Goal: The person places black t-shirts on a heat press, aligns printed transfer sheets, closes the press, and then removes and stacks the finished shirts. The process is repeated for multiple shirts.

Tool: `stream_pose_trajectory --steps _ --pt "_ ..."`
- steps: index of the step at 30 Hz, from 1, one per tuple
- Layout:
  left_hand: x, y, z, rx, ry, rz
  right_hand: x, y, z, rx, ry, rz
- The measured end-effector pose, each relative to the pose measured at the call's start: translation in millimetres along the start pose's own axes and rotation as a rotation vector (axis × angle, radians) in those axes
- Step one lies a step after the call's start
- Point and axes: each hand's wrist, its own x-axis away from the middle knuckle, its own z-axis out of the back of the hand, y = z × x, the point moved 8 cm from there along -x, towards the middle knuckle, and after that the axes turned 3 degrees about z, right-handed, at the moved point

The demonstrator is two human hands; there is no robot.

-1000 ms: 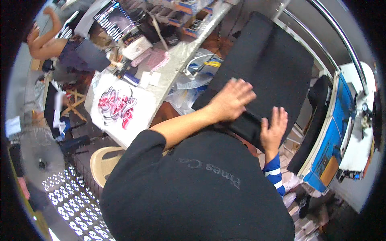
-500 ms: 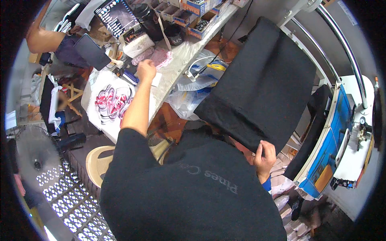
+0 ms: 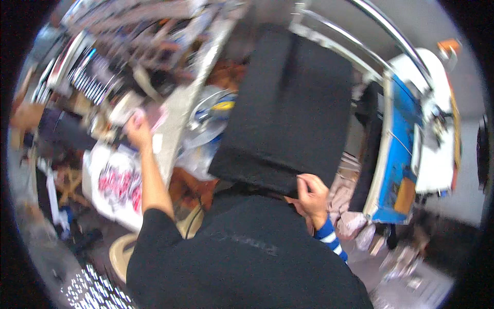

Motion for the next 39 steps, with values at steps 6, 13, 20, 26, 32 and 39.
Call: stream_pose_trajectory --steps 6,13,20,26,32,39 --pt "236.0 251.7 -36.7 0.489 -1.044 -0.413 -39.4 22.3 -6.8 -0.472 0.137 -0.294" --pt "351.9 350.0 -96.0 0.279 -1.615 -0.291 -56.0 101.0 21.2 -0.765 -0.019 -0.613" --pt "355.7 389.6 -163.2 0.221 -1.671 -0.428 -93.3 142.3 28.2 -0.563 0.076 -0.552" --pt "283.1 534.6 -273.5 0.283 -0.894 -1.150 -168.9 184.5 57.1 -0.158 0.227 -0.510" --pt "307.6 609.7 -388.4 0.045 -0.892 -1.283 -214.1 199.4 74.5 -0.059 0.310 -0.525" --pt "312.7 608.8 -407.3 -0.165 -1.079 -1.251 -279.2 217.8 76.2 0.009 0.420 -0.363"
